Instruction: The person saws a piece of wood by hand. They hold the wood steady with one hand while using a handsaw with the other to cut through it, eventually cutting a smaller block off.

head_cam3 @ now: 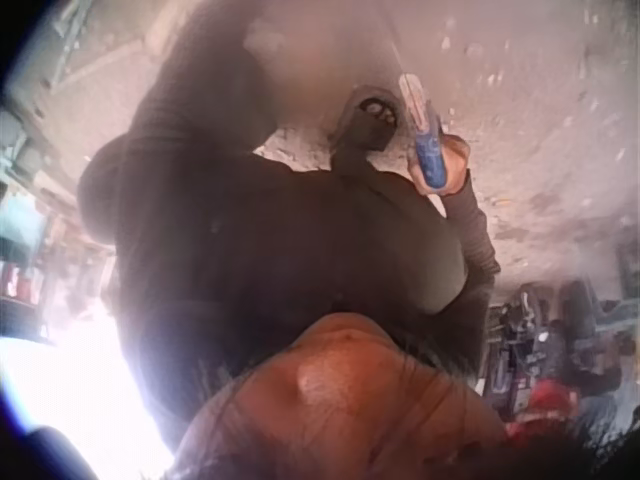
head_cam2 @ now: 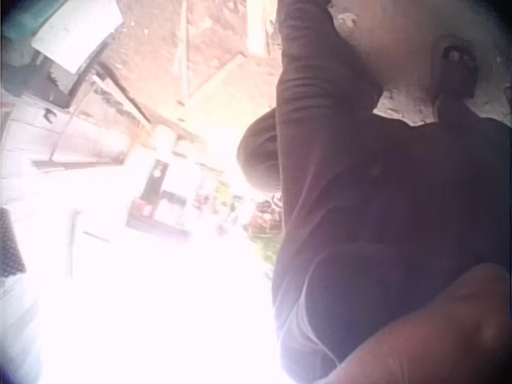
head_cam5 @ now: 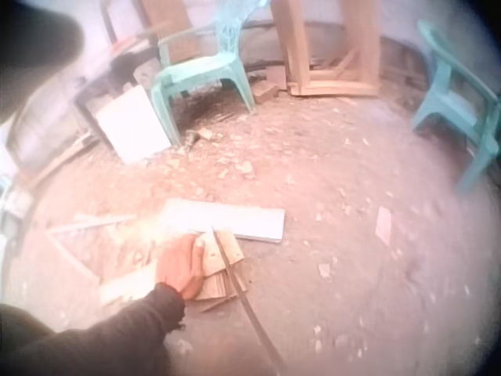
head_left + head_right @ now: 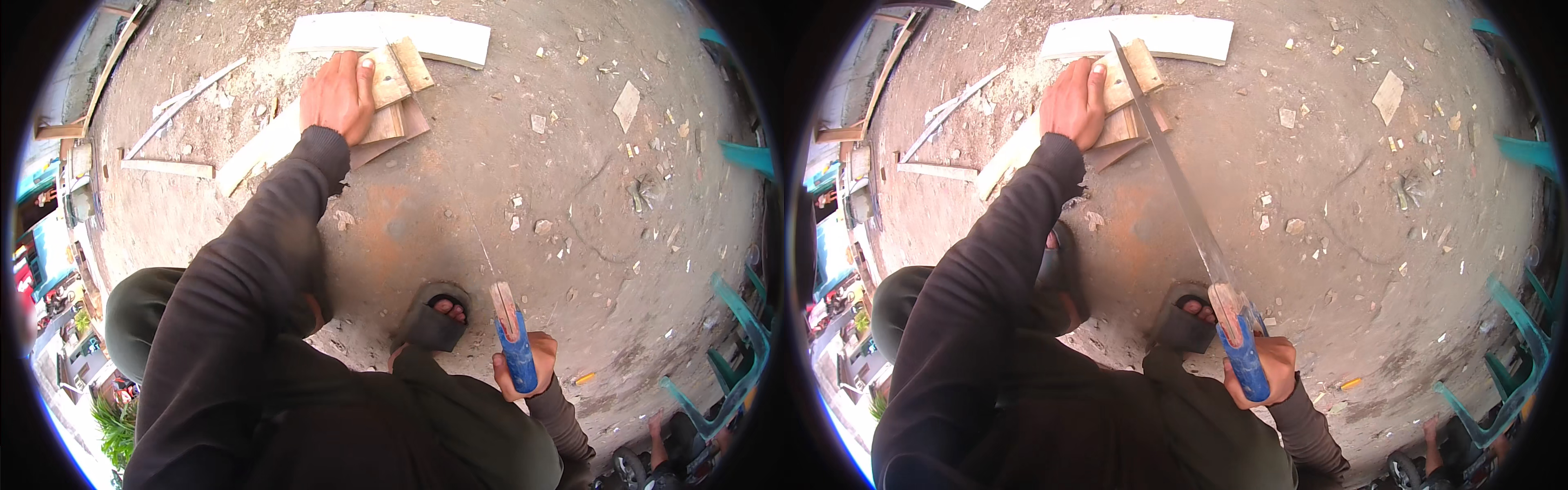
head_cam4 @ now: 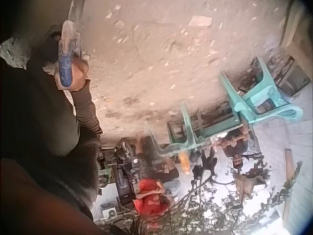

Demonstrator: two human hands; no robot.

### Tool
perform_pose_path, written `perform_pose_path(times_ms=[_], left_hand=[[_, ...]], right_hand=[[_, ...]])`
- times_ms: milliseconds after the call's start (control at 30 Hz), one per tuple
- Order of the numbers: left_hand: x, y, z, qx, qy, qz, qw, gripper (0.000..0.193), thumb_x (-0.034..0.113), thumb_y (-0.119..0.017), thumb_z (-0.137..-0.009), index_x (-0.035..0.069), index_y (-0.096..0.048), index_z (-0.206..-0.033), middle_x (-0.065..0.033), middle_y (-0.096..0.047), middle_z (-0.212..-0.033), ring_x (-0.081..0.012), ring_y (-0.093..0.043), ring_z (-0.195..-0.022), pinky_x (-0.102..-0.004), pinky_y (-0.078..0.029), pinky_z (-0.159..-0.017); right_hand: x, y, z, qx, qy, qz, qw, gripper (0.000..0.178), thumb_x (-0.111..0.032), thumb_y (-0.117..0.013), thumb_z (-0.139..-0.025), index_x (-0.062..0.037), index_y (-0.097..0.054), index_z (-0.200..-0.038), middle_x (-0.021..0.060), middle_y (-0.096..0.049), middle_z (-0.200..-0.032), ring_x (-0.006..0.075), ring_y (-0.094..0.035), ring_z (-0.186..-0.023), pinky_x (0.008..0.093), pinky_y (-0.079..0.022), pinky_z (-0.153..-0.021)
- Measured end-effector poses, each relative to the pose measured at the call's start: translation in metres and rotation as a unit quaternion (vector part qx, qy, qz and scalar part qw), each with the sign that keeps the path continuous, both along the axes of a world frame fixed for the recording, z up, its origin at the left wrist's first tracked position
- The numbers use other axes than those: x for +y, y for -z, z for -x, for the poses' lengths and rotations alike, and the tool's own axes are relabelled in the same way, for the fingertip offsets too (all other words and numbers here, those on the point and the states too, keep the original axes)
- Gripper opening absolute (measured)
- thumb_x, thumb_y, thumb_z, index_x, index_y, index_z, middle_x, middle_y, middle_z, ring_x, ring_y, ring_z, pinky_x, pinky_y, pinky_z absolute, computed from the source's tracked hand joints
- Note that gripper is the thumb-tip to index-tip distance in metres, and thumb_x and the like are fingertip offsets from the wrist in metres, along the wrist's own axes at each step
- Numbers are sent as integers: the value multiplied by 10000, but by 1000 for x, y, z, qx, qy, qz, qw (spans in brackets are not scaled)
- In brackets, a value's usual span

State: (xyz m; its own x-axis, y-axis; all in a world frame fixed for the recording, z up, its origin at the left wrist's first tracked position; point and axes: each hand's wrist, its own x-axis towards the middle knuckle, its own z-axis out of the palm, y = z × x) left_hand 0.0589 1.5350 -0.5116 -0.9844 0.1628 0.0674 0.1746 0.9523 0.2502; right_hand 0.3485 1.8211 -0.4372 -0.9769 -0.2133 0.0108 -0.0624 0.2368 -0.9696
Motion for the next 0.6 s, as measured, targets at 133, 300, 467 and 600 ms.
perform_pose_path(times_ms=[133, 300, 467, 600], left_hand=[[6, 2, 0, 16, 4, -35, 999, 370, 349, -356, -1076, 52, -576, -1071, -151, -648, -998, -335, -619, -961, -475, -420, -867], [9, 1, 1, 6, -7, -26, 1000, 364, 342, -369, -1070, 44, -574, -1032, -165, -654, -958, -351, -624, -924, -476, -432, -847], [3, -5, -3, -16, -1, -52, 999, 361, 341, -379, -1067, 42, -580, -1035, -184, -653, -974, -378, -622, -922, -484, -437, -836], [16, -2, -1, -11, 6, -65, 998, 368, 342, -374, -1069, 44, -587, -1041, -199, -649, -988, -401, -621, -933, -488, -443, -842]], right_hand=[[-33, -6, 54, 1, -5, -5, 1000, 93, -54, -717, -715, -23, -633, -739, 98, -498, -526, 299, -527, -424, 359, -410, -453], [-31, 9, 63, -68, -23, -63, 995, 106, -26, -721, -744, -10, -695, -846, 145, -701, -742, 290, -684, -576, 346, -546, -567], [-32, -10, 27, -49, 46, 7, 998, 172, -52, -711, -772, -36, -584, -658, 97, -500, -520, 284, -534, -420, 358, -405, -455], [-51, 17, 87, -28, -48, -52, 997, 102, -22, -717, -729, 3, -680, -821, 172, -719, -779, 318, -680, -589, 363, -563, -586]])
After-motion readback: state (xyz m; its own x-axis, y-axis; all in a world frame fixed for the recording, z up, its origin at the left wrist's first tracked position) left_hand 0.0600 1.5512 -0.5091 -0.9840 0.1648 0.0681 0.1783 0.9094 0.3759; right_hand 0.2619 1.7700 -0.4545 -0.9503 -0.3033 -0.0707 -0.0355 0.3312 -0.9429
